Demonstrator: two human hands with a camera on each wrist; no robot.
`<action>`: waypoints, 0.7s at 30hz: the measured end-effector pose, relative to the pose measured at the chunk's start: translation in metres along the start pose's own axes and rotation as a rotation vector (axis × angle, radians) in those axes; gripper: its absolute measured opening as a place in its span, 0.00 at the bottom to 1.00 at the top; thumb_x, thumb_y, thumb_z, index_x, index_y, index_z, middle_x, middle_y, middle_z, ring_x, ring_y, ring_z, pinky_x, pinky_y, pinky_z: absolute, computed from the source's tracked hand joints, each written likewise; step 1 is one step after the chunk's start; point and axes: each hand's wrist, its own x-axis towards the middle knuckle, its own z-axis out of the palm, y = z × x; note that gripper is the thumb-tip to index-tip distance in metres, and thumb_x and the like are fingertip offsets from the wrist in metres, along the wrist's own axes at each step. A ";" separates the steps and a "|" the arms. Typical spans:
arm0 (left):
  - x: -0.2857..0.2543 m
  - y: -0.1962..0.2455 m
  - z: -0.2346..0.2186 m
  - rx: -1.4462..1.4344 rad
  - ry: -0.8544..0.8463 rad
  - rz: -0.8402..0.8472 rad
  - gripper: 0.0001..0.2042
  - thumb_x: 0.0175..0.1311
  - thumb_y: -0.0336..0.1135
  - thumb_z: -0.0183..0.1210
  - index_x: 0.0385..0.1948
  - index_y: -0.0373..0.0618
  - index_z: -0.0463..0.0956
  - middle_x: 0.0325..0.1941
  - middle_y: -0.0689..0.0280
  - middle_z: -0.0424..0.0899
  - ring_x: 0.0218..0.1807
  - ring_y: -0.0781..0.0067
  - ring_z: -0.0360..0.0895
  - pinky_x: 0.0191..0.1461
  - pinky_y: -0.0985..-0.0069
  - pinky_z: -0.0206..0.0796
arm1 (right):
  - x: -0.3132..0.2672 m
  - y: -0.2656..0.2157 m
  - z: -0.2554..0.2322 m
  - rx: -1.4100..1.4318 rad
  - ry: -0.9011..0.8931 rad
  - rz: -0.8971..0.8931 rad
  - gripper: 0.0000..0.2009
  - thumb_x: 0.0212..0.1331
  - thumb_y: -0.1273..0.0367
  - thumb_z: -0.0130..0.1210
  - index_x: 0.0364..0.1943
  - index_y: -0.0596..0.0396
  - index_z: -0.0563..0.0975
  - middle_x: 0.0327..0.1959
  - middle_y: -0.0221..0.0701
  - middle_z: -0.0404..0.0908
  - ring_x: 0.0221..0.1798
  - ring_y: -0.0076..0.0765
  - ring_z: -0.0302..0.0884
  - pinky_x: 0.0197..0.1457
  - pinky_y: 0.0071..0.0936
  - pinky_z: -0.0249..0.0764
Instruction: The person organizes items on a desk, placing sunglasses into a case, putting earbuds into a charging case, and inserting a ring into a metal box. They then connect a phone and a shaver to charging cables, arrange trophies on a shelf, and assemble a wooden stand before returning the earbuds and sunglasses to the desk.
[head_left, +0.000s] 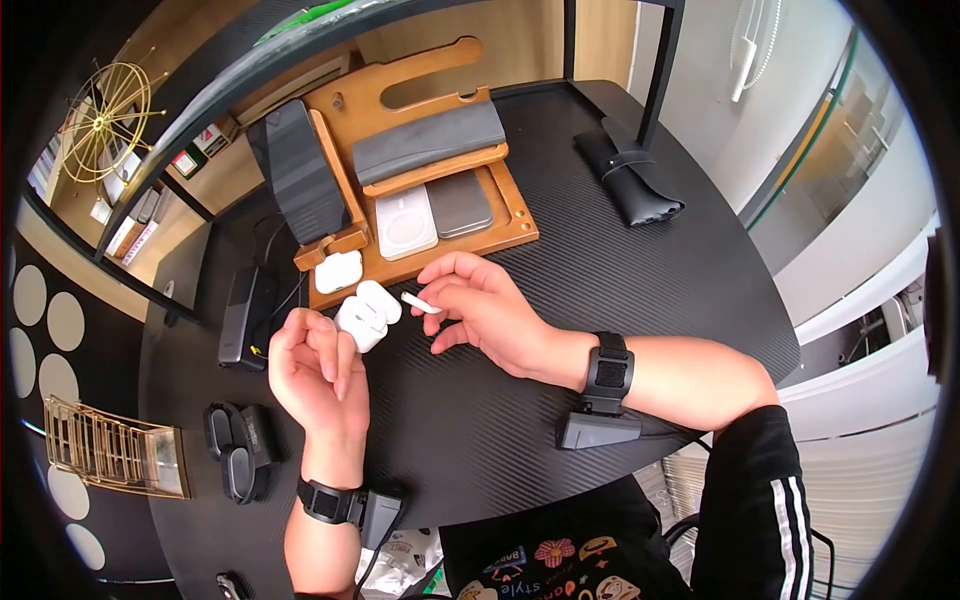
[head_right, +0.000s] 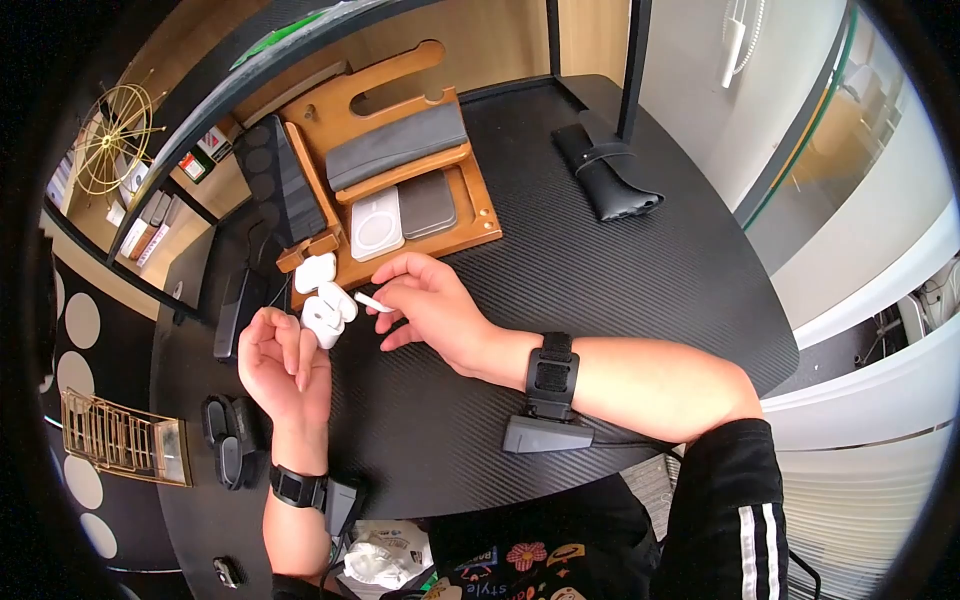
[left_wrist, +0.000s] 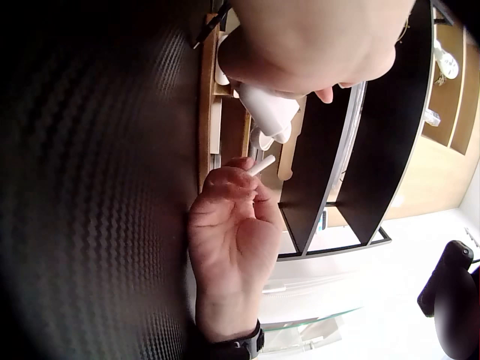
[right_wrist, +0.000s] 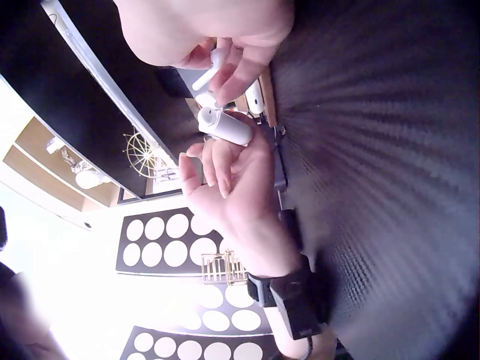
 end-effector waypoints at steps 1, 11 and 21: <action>0.000 0.000 0.000 -0.004 -0.011 0.003 0.14 0.65 0.37 0.42 0.23 0.39 0.69 0.08 0.70 0.59 0.08 0.81 0.49 0.12 0.84 0.41 | 0.000 0.000 0.000 -0.026 -0.007 0.033 0.07 0.61 0.73 0.48 0.42 0.56 0.69 0.32 0.28 0.75 0.26 0.19 0.71 0.27 0.21 0.74; -0.002 -0.004 0.005 -0.051 -0.092 -0.047 0.14 0.64 0.37 0.42 0.24 0.37 0.68 0.10 0.69 0.59 0.09 0.81 0.50 0.13 0.85 0.44 | -0.004 0.002 0.008 -0.461 -0.130 -0.145 0.12 0.63 0.66 0.52 0.44 0.60 0.74 0.24 0.21 0.73 0.23 0.11 0.65 0.27 0.14 0.65; -0.004 -0.010 0.007 0.153 0.103 -0.059 0.11 0.63 0.39 0.47 0.36 0.42 0.71 0.28 0.69 0.73 0.31 0.78 0.70 0.42 0.80 0.62 | -0.010 -0.007 0.015 -0.309 -0.006 -0.131 0.12 0.64 0.68 0.49 0.46 0.61 0.72 0.28 0.23 0.75 0.27 0.12 0.66 0.28 0.13 0.65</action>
